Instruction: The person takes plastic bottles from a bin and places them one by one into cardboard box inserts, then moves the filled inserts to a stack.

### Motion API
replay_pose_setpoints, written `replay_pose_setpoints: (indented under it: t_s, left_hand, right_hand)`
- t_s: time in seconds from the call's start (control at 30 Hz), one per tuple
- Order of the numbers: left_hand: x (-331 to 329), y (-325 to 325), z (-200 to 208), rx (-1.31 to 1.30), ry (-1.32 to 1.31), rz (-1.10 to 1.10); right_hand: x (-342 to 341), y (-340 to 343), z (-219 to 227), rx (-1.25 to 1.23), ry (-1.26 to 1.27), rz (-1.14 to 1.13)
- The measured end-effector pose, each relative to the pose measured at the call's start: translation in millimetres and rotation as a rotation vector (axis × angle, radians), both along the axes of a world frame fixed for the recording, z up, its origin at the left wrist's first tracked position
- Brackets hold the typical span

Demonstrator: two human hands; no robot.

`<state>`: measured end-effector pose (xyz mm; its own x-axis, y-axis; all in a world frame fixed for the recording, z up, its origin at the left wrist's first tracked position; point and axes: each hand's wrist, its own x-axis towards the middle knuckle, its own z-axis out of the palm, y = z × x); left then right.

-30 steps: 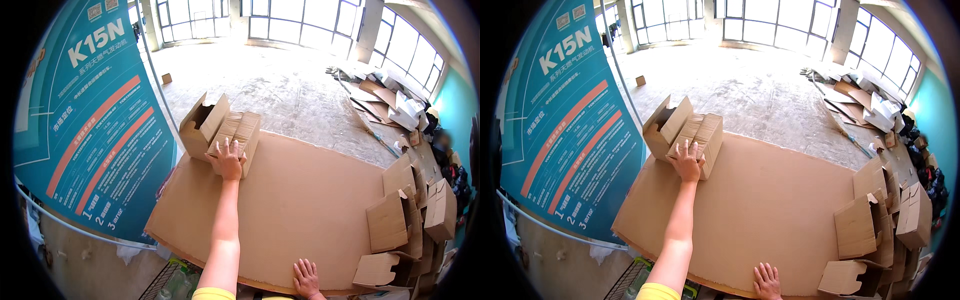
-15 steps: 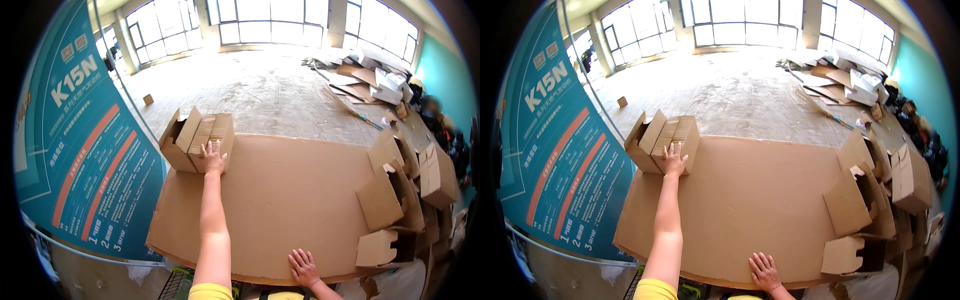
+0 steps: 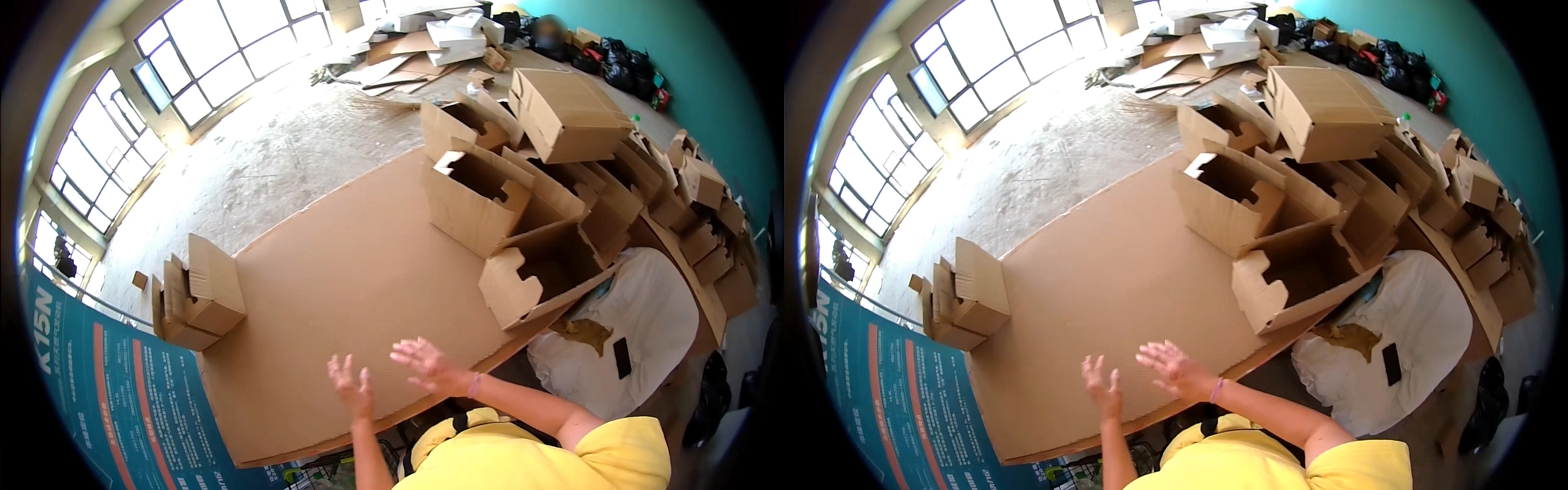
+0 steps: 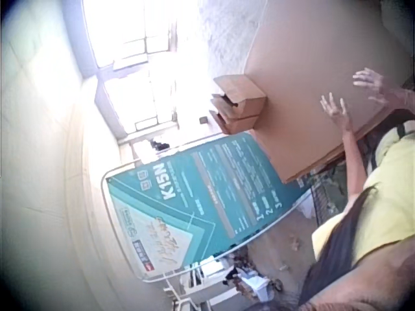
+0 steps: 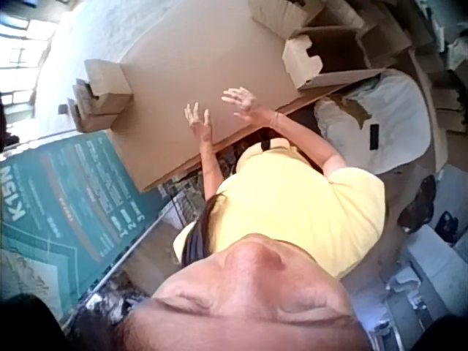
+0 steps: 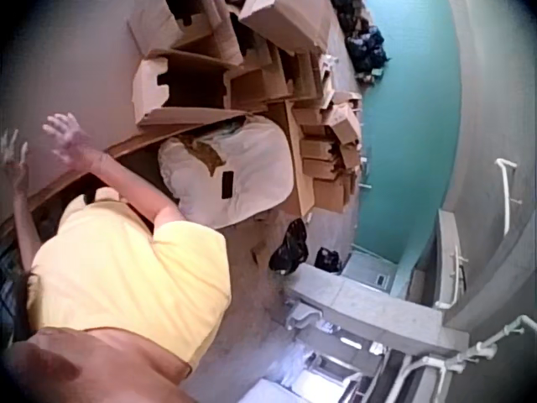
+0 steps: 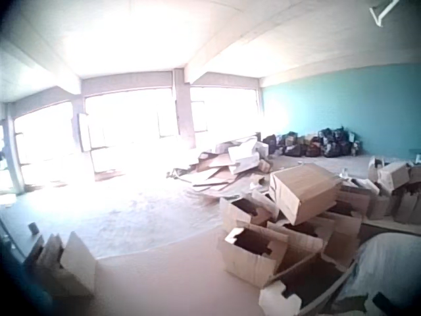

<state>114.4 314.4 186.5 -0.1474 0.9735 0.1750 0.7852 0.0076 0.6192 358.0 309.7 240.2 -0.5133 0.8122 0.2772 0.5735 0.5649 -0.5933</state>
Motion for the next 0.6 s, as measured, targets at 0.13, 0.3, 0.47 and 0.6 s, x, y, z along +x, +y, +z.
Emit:
replay_pose_setpoints:
  t_s: [0.13,0.3,0.47,0.6]
  left_hand:
    - [-42,-29,36,0.087,0.064,0.210]
    - [-107,-70,55,0.170,0.145,0.377]
    - [-158,-125,51,0.172,0.169,0.507]
    - [-196,-173,31,0.130,0.197,0.622]
  right_hand:
    - [87,-21,126,0.273,0.169,-0.468]
    - [169,-25,138,0.168,-0.235,-0.895]
    - [219,-45,172,-0.133,-0.384,-0.452]
    - [246,-49,175,-0.163,-0.566,-0.534]
